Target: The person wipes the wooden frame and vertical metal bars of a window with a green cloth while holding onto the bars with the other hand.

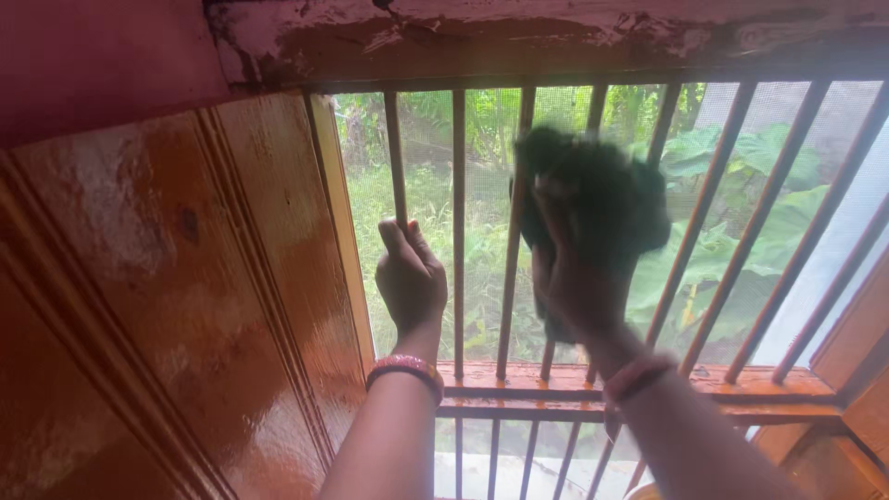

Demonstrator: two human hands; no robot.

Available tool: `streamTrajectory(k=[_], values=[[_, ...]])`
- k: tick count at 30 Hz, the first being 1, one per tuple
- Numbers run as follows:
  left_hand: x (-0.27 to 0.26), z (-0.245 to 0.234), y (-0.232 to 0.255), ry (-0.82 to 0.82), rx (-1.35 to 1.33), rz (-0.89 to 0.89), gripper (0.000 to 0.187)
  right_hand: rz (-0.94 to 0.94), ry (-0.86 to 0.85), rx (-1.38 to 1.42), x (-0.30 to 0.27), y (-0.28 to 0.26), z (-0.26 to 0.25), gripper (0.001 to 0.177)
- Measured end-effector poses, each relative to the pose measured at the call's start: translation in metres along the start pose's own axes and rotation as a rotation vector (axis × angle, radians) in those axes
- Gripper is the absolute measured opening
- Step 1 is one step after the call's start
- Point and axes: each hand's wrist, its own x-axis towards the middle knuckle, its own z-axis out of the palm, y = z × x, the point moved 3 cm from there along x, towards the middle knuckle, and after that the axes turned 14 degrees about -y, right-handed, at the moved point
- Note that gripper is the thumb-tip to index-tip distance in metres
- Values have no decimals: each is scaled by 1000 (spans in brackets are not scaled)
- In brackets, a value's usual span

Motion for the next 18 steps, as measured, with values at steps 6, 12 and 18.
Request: streamTrajectory(k=[6, 12, 18], values=[[6, -1, -10, -14, -79, 64, 13, 194, -422, 159, -128, -17, 52, 65], [6, -1, -13, -10, -86, 58, 12, 466, -237, 795, -105, -10, 47, 27], [7, 3, -18, -43, -95, 47, 13, 207, -19, 230, 24, 14, 30, 52]])
